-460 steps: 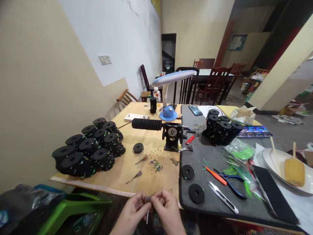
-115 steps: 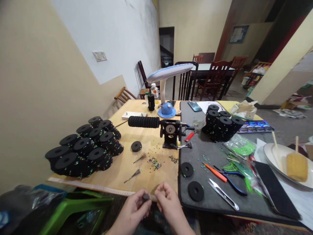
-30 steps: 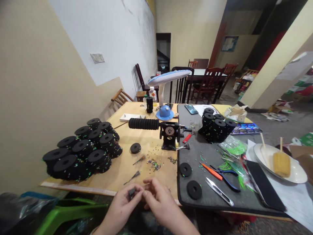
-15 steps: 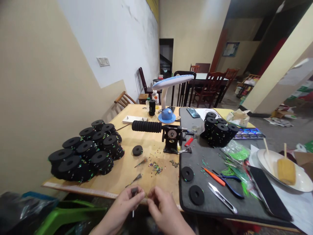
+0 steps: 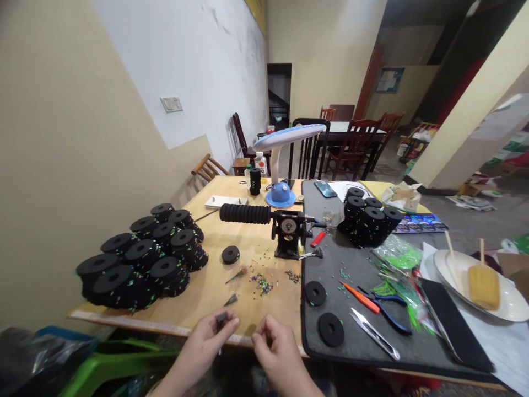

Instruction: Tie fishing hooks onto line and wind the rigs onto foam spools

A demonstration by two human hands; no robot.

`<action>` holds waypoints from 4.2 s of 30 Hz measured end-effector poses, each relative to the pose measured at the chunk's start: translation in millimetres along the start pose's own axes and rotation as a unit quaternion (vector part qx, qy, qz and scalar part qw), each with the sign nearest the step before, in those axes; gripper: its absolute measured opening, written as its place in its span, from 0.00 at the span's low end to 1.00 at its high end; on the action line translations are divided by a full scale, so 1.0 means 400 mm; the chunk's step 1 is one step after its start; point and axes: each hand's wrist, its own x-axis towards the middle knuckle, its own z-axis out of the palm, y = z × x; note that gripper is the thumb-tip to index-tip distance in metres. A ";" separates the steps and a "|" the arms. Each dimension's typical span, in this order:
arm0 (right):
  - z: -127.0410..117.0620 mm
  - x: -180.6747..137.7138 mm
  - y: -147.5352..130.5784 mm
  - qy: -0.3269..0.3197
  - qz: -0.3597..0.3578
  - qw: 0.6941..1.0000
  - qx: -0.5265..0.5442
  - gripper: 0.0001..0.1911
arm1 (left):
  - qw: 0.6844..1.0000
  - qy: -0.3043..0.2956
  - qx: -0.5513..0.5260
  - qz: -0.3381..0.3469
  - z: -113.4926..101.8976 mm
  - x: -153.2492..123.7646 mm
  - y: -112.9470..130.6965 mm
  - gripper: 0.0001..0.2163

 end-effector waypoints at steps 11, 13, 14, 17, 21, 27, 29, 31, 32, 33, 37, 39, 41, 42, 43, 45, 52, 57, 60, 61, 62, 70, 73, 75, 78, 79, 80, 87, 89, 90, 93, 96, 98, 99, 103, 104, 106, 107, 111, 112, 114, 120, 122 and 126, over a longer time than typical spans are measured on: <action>0.016 0.001 0.088 0.049 0.062 0.987 0.137 0.19 | 0.863 0.056 0.499 0.056 -0.127 0.084 -0.004 0.12; 0.014 0.001 0.104 0.049 0.072 0.983 0.160 0.21 | 0.845 0.050 0.530 0.047 -0.119 0.096 0.000 0.11; 0.013 0.001 0.110 0.046 0.074 0.982 0.168 0.21 | 0.843 0.051 0.534 0.048 -0.115 0.101 0.003 0.11; 0.008 0.001 0.119 0.038 0.070 0.980 0.183 0.21 | 0.837 0.056 0.541 0.056 -0.106 0.108 0.017 0.10; 0.006 0.000 0.126 0.042 0.061 0.980 0.187 0.21 | 0.824 0.114 0.539 0.130 -0.101 0.098 0.032 0.10; 0.006 -0.002 0.126 0.040 0.057 0.978 0.196 0.20 | 0.891 0.026 0.442 0.102 -0.061 0.067 -0.016 0.09; 0.006 0.000 0.121 0.042 0.056 0.979 0.194 0.20 | 0.895 0.032 0.440 0.060 -0.045 0.066 -0.040 0.12; 0.006 0.002 0.114 0.047 0.057 0.979 0.192 0.21 | 0.898 0.042 0.436 0.036 -0.033 0.068 -0.058 0.15; 0.005 0.003 0.110 0.048 0.059 0.978 0.193 0.21 | 0.899 0.045 0.435 0.031 -0.030 0.068 -0.064 0.15; 0.005 0.004 0.106 0.050 0.062 0.978 0.194 0.22 | 0.900 0.046 0.432 0.031 -0.028 0.068 -0.069 0.15; 0.009 0.003 0.093 0.063 0.075 0.973 0.208 0.24 | 0.950 0.049 0.304 0.052 -0.025 0.054 -0.076 0.11; 0.017 0.001 0.088 0.067 0.075 0.969 0.224 0.25 | 0.981 0.041 0.182 0.059 -0.021 0.042 -0.076 0.07; 0.030 0.000 0.081 0.073 0.074 0.963 0.249 0.27 | 0.996 0.027 0.073 0.043 -0.011 0.030 -0.072 0.05; 0.037 0.000 0.076 0.079 0.074 0.959 0.261 0.27 | 0.999 0.020 0.025 0.027 -0.004 0.024 -0.069 0.07; 0.044 0.001 0.070 0.086 0.074 0.956 0.272 0.27 | 1.000 0.011 -0.018 0.005 0.004 0.019 -0.065 0.09; 0.055 0.005 0.056 0.100 0.076 0.949 0.288 0.28 | 0.996 -0.009 -0.079 -0.042 0.021 0.010 -0.057 0.13; 0.059 0.022 0.006 0.094 0.106 0.945 0.293 0.32 | 0.987 -0.038 -0.111 -0.108 0.057 -0.008 -0.047 0.18; 0.055 0.021 -0.003 0.100 0.114 0.950 0.272 0.33 | 0.992 -0.049 -0.089 -0.074 0.064 -0.013 -0.048 0.19; 0.053 0.019 0.001 0.097 0.098 0.957 0.254 0.32 | 0.994 -0.041 -0.073 -0.068 0.069 -0.017 -0.041 0.18; 0.053 0.019 0.004 0.096 0.090 0.960 0.246 0.31 | 0.995 -0.039 -0.066 -0.066 0.070 -0.018 -0.039 0.18; 0.053 0.018 0.008 0.095 0.082 0.964 0.236 0.31 | 0.996 -0.035 -0.059 -0.063 0.072 -0.019 -0.037 0.18; 0.058 0.013 0.055 0.097 0.029 0.984 0.149 0.27 | 0.995 -0.017 -0.074 -0.057 0.081 -0.023 -0.044 0.17; 0.061 0.012 0.052 0.094 0.034 0.981 0.168 0.27 | 0.986 -0.030 -0.134 -0.095 0.085 -0.026 -0.043 0.18; 0.061 0.013 0.044 0.098 0.053 0.972 0.208 0.29 | 0.972 -0.042 -0.190 -0.129 0.087 -0.028 -0.043 0.18; 0.059 0.015 0.029 0.102 0.094 0.952 0.273 0.32 | 0.949 -0.048 -0.264 -0.167 0.092 -0.032 -0.043 0.17; 0.058 0.015 0.025 0.099 0.104 0.948 0.285 0.32 | 0.944 -0.046 -0.277 -0.172 0.094 -0.033 -0.044 0.18; 0.057 0.014 0.021 0.096 0.112 0.945 0.293 0.32 | 0.942 -0.047 -0.282 -0.175 0.096 -0.033 -0.045 0.18; 0.048 -0.007 0.032 0.081 0.120 0.944 0.298 0.31 | 0.955 -0.059 -0.240 -0.163 0.105 -0.028 -0.065 0.20; 0.046 -0.016 0.046 0.086 0.120 0.946 0.287 0.31 | 0.958 -0.051 -0.232 -0.161 0.105 -0.026 -0.073 0.21; 0.046 -0.020 0.054 0.088 0.122 0.948 0.281 0.31 | 0.958 -0.045 -0.232 -0.163 0.104 -0.026 -0.078 0.21; 0.051 -0.030 0.079 0.082 0.125 0.954 0.260 0.30 | 0.955 -0.032 -0.239 -0.172 0.102 -0.028 -0.086 0.21; 0.060 -0.035 0.097 0.076 0.114 0.959 0.247 0.29 | 0.951 -0.036 -0.251 -0.178 0.101 -0.033 -0.087 0.20; 0.065 -0.036 0.102 0.068 0.108 0.960 0.249 0.28 | 0.943 -0.042 -0.269 -0.191 0.102 -0.036 -0.087 0.19; 0.066 -0.036 0.102 0.066 0.106 0.959 0.253 0.28 | 0.938 -0.044 -0.279 -0.199 0.103 -0.037 -0.087 0.19; 0.068 -0.035 0.099 0.062 0.108 0.959 0.255 0.27 | 0.924 -0.048 -0.307 -0.223 0.103 -0.037 -0.090 0.19; 0.068 -0.034 0.098 0.060 0.111 0.959 0.252 0.27 | 0.922 -0.048 -0.310 -0.226 0.102 -0.036 -0.091 0.19; 0.068 -0.033 0.096 0.057 0.116 0.961 0.246 0.28 | 0.918 -0.050 -0.315 -0.233 0.100 -0.034 -0.093 0.18; 0.068 -0.032 0.095 0.054 0.116 0.961 0.244 0.28 | 0.917 -0.051 -0.317 -0.237 0.098 -0.033 -0.093 0.17; 0.068 -0.031 0.092 0.052 0.114 0.961 0.245 0.28 | 0.911 -0.055 -0.326 -0.247 0.092 -0.035 -0.089 0.15; 0.068 -0.031 0.092 0.052 0.114 0.961 0.248 0.28 | 0.911 -0.056 -0.327 -0.247 0.090 -0.036 -0.087 0.14; 0.068 -0.030 0.092 0.054 0.115 0.959 0.252 0.28 | 0.910 -0.059 -0.329 -0.246 0.089 -0.036 -0.083 0.13; 0.071 -0.024 0.100 0.049 0.115 0.960 0.250 0.27 | 0.906 -0.061 -0.334 -0.252 0.091 -0.035 -0.084 0.15; 0.071 -0.024 0.102 0.050 0.115 0.960 0.252 0.27 | 0.907 -0.057 -0.333 -0.252 0.092 -0.036 -0.086 0.15; 0.067 -0.023 0.092 0.048 0.116 0.958 0.259 0.26 | 0.909 -0.058 -0.329 -0.250 0.092 -0.037 -0.091 0.15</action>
